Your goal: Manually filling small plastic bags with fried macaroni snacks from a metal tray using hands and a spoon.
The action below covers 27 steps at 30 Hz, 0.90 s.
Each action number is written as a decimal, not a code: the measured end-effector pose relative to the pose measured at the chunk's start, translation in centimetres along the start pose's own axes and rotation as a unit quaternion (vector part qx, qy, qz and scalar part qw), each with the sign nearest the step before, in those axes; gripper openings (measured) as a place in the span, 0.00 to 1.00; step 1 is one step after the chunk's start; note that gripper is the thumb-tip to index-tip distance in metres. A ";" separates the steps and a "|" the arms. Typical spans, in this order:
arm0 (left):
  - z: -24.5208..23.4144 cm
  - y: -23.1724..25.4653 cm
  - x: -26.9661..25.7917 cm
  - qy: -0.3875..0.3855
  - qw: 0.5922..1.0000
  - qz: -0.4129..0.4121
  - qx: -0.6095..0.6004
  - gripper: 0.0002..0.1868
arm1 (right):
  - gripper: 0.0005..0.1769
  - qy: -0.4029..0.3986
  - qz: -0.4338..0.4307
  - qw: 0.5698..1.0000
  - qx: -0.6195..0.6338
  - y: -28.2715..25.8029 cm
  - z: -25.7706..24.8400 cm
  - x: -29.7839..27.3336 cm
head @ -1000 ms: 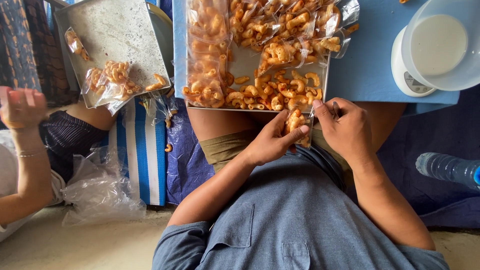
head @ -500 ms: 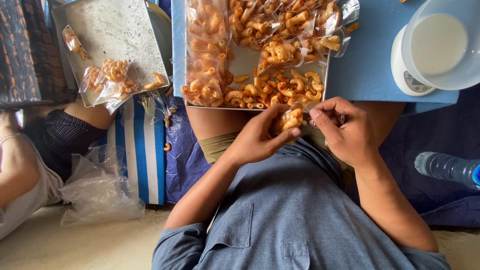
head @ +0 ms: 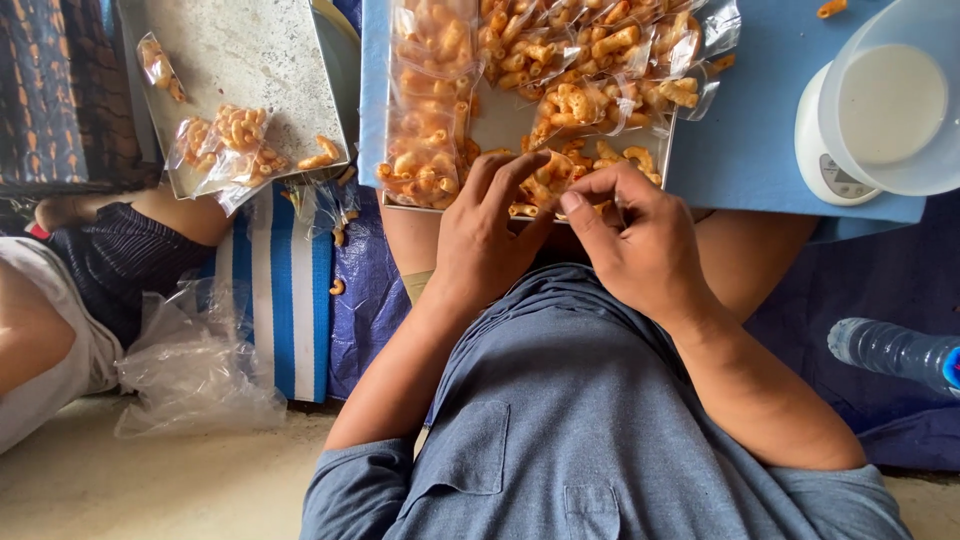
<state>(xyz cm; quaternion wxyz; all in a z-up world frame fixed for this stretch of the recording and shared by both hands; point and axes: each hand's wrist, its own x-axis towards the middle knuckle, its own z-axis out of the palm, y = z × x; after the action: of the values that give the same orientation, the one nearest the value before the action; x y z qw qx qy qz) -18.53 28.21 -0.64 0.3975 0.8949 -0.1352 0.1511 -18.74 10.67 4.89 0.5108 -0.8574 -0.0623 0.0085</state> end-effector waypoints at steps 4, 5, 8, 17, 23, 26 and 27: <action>0.3 -1.8 1.0 0.026 0.999 -0.006 0.024 0.24 | 0.03 -0.012 -0.006 1.000 0.013 0.4 0.0 -0.1; 0.1 -2.0 1.4 0.029 0.999 -0.006 0.041 0.24 | 0.04 -0.013 0.000 1.000 0.006 0.7 -0.2 -0.3; -0.2 -2.1 2.5 0.022 0.996 -0.002 0.086 0.23 | 0.05 -0.009 0.018 1.000 -0.005 2.1 -1.1 -0.9; 2.2 -3.2 4.8 -0.126 0.972 -0.041 0.194 0.20 | 0.07 -0.014 0.033 0.999 -0.012 3.9 -4.2 -2.7; 1.4 -1.9 6.1 -0.186 0.967 -0.082 0.155 0.24 | 0.07 0.007 0.037 0.999 0.011 6.2 -5.2 -3.7; 0.9 -1.4 6.3 -0.213 0.964 -0.112 0.115 0.36 | 0.08 0.001 0.033 0.999 0.038 7.0 -5.9 -4.1; 0.9 -1.5 6.1 -0.206 0.965 -0.109 0.123 0.39 | 0.08 -0.002 0.026 0.998 0.063 7.2 -6.1 -4.3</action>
<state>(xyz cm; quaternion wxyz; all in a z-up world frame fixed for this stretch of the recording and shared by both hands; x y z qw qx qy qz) -12.26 27.81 0.04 0.2622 0.9580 -0.0961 -0.0650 -21.82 1.47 1.22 0.5633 -0.8249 -0.0399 0.0272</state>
